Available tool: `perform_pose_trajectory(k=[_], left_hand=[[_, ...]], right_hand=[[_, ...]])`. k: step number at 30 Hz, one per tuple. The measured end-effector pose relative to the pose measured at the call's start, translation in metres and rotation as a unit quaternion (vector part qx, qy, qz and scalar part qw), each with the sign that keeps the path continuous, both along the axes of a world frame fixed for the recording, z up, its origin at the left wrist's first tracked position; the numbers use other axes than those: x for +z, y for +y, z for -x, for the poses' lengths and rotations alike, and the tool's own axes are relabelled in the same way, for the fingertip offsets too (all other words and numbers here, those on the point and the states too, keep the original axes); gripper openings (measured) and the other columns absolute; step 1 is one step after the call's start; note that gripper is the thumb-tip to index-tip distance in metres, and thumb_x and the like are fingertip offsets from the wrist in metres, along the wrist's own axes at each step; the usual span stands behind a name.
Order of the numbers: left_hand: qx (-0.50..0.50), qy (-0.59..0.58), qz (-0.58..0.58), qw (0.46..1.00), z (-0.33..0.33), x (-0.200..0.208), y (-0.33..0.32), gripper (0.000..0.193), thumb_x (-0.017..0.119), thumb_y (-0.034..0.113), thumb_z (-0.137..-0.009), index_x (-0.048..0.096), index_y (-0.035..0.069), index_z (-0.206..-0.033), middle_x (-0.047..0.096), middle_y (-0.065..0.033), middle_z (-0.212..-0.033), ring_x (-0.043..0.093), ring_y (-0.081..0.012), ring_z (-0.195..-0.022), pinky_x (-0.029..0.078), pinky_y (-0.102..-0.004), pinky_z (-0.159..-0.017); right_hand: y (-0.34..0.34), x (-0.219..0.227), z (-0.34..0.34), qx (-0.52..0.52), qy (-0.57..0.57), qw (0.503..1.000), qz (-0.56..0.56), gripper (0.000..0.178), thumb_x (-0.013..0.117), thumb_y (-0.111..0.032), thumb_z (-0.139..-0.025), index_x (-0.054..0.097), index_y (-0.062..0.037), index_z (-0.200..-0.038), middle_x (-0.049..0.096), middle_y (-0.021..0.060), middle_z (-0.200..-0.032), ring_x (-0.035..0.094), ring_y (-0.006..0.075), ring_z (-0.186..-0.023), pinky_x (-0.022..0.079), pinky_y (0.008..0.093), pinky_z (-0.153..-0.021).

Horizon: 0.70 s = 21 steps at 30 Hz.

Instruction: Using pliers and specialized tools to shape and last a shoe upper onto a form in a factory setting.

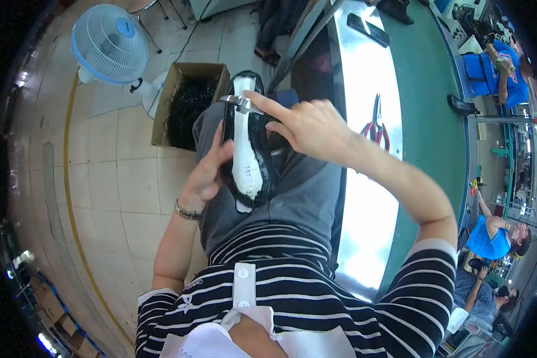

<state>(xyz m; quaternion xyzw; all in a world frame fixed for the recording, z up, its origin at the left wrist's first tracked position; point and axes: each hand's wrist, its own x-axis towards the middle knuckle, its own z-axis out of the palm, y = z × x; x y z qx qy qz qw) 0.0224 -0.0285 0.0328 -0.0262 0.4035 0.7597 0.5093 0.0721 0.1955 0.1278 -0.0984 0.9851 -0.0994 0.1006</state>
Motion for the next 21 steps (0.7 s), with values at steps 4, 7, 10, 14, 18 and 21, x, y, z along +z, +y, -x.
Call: perform_pose_trajectory(k=[4, 7, 10, 14, 18, 21], left_hand=[[-0.075, 0.036, -0.015, 0.996, 0.040, 0.000, 0.029, 0.093, 0.074, 0.032, -0.083, 0.014, 0.011, -0.151, 0.045, -0.0096, -0.135, 0.048, -0.0201, -0.120, 0.040, -0.0333, -0.101], [-0.130, 0.122, 0.082, 0.981, 0.041, 0.000, 0.030, 0.092, 0.078, 0.029, -0.079, 0.020, 0.009, -0.148, 0.046, -0.0106, -0.133, 0.048, -0.0196, -0.119, 0.041, -0.0330, -0.100], [-0.111, 0.122, 0.066, 0.984, 0.031, 0.021, 0.034, 0.093, 0.080, 0.022, -0.075, 0.022, 0.007, -0.146, 0.046, -0.0109, -0.131, 0.045, -0.0194, -0.121, 0.039, -0.0353, -0.103], [-0.117, 0.266, 0.059, 0.955, 0.021, 0.040, 0.046, 0.107, 0.082, 0.013, -0.069, 0.013, 0.011, -0.151, 0.043, -0.0107, -0.137, 0.040, -0.0203, -0.128, 0.034, -0.0356, -0.107], [-0.111, 0.433, -0.020, 0.894, 0.021, 0.051, 0.094, 0.126, 0.085, 0.005, -0.062, -0.001, 0.019, -0.153, 0.034, -0.0110, -0.145, 0.039, -0.0225, -0.131, 0.034, -0.0375, -0.108], [-0.123, 0.543, -0.078, 0.827, 0.021, 0.060, 0.134, 0.131, 0.085, 0.002, -0.061, -0.005, 0.023, -0.153, 0.031, -0.0117, -0.146, 0.045, -0.0230, -0.126, 0.036, -0.0398, -0.107]], right_hand=[[0.013, -0.024, -0.059, -0.195, 0.038, 0.956, 0.214, 0.060, 0.055, -0.026, -0.096, 0.026, -0.0184, -0.147, 0.061, 0.0153, -0.066, 0.061, 0.0284, -0.049, 0.047, 0.0347, -0.046], [0.010, -0.048, -0.115, -0.308, 0.016, 0.925, 0.222, 0.058, 0.055, -0.028, -0.095, 0.030, -0.0124, -0.145, 0.066, 0.0181, -0.075, 0.065, 0.0312, -0.055, 0.050, 0.0370, -0.053], [0.011, -0.078, -0.179, -0.407, 0.034, 0.890, 0.204, 0.054, 0.055, -0.029, -0.095, 0.036, -0.0109, -0.143, 0.066, 0.0190, -0.076, 0.066, 0.0329, -0.060, 0.050, 0.0393, -0.056], [0.018, -0.095, -0.244, -0.546, -0.002, 0.829, 0.118, 0.053, 0.057, -0.030, -0.094, 0.040, -0.0180, -0.143, 0.066, 0.0195, -0.075, 0.066, 0.0351, -0.067, 0.049, 0.0434, -0.064], [0.035, -0.114, -0.283, -0.571, 0.080, 0.815, 0.056, 0.055, 0.062, -0.032, -0.090, 0.044, -0.0201, -0.140, 0.063, 0.0186, -0.080, 0.063, 0.0343, -0.071, 0.048, 0.0436, -0.065], [0.045, -0.113, -0.297, -0.614, 0.049, 0.787, 0.034, 0.055, 0.068, -0.029, -0.085, 0.051, -0.0204, -0.136, 0.059, 0.0169, -0.090, 0.059, 0.0320, -0.081, 0.047, 0.0427, -0.072]])
